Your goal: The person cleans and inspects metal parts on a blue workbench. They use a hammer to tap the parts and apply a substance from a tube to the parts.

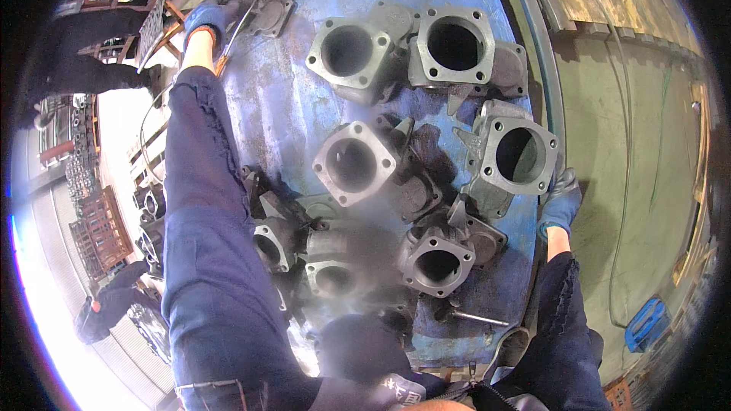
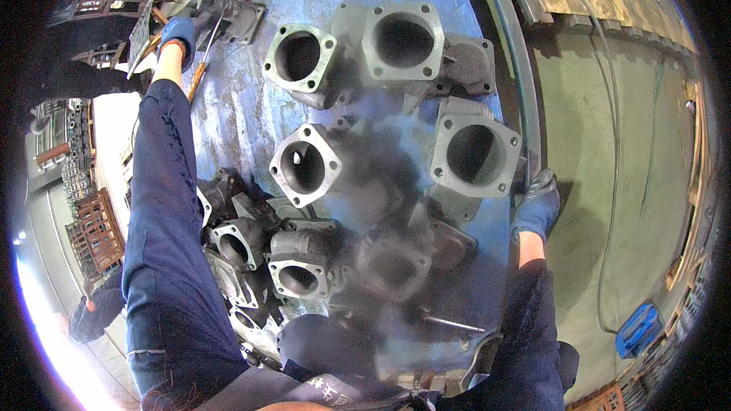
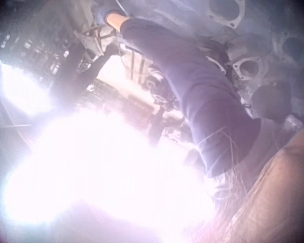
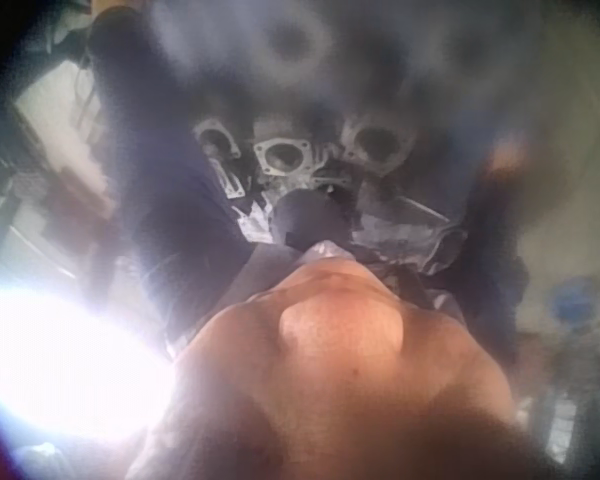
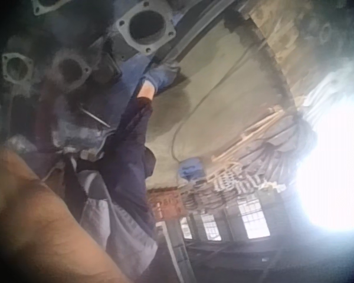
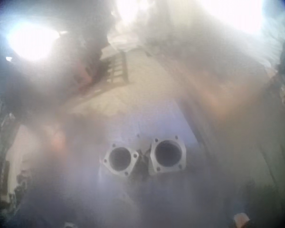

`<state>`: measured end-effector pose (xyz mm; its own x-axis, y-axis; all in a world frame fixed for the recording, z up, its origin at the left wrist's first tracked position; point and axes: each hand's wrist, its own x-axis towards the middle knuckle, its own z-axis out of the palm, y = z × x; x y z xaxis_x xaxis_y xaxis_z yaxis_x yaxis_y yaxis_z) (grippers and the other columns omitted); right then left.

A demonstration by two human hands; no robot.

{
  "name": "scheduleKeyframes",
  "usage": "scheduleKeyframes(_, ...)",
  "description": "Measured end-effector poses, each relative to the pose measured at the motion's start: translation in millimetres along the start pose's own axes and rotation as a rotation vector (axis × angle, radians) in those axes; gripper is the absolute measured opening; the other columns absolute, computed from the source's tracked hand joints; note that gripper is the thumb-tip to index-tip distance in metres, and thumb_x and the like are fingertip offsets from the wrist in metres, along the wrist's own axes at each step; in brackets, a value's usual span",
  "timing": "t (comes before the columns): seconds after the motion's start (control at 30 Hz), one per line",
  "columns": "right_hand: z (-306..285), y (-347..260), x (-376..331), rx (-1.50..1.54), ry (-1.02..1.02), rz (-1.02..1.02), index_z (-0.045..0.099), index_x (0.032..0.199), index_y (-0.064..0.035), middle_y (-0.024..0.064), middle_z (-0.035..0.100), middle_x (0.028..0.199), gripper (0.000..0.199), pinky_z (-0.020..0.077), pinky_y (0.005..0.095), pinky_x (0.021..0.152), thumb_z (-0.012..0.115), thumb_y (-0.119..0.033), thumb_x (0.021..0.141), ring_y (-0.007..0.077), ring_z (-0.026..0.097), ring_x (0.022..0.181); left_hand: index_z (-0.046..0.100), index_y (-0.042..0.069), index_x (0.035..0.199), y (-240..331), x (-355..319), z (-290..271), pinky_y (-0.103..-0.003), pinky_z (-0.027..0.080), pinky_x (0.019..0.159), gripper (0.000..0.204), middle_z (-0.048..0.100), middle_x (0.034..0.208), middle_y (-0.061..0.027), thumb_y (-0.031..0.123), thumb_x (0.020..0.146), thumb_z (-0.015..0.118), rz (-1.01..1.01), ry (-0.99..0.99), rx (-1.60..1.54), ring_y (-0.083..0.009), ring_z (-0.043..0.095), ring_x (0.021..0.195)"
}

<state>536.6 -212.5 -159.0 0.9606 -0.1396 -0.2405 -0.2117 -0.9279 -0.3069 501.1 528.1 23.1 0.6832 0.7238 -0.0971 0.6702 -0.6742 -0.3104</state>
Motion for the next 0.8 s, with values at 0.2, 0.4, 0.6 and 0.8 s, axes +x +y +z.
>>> scheduleKeyframes(0.2, 8.2, 12.1, 1.0, 0.091, 0.012, -0.012, 0.062, 0.092, -0.0023, 0.0269, 0.065, 0.092, 0.046, 0.047, 0.0489, 0.074, 0.038, -0.04, 0.102, 0.0462, 0.06, 0.084, 0.061, 0.008, 0.128, -30.4, 9.4, 28.4, -0.045, 0.046, 0.101, 0.061, 0.058, 0.131, -0.0222, 0.052, 0.085, 0.058, 0.155, -0.164, 0.174, -0.038, 0.058, 0.12)
scheduleKeyframes(0.4, 5.2, 9.3, 2.3, 0.106, -0.006, 0.037, 0.062, 0.094, -0.0013, 0.0275, 0.065, 0.095, 0.047, 0.0463, 0.0498, 0.075, 0.037, -0.04, 0.102, 0.045, 0.061, 0.084, 0.064, 0.01, 0.127, -18.7, 2.5, 57.6, -0.047, 0.045, 0.102, 0.062, 0.061, 0.131, -0.0169, 0.056, 0.085, 0.059, -0.04, -0.133, 0.171, -0.0367, 0.057, 0.123)
scheduleKeyframes(0.6, 3.0, 1.7, 0.2, 0.145, -0.004, 0.07, 0.064, 0.101, 0.0012, 0.027, 0.066, 0.097, 0.057, 0.0473, 0.0471, 0.08, 0.033, -0.047, 0.102, 0.0395, 0.059, 0.086, 0.063, 0.006, 0.126, 7.0, -61.5, 15.4, -0.045, 0.047, 0.099, 0.064, 0.062, 0.127, -0.0199, 0.056, 0.086, 0.062, 0.221, -0.287, 0.2, -0.036, 0.06, 0.118)
scheduleKeyframes(0.8, 6.9, 1.2, 7.9, 0.034, -0.051, 0.147, 0.067, 0.106, 0.0004, 0.029, 0.065, 0.109, 0.066, 0.0475, 0.0513, 0.088, 0.029, -0.054, 0.1, 0.0476, 0.062, 0.102, 0.063, 0.004, 0.12, 9.2, -174.1, -2.6, -0.043, 0.049, 0.095, 0.062, 0.064, 0.115, -0.0272, 0.055, 0.085, 0.066, 0.336, -0.27, -0.098, -0.0415, 0.06, 0.111)
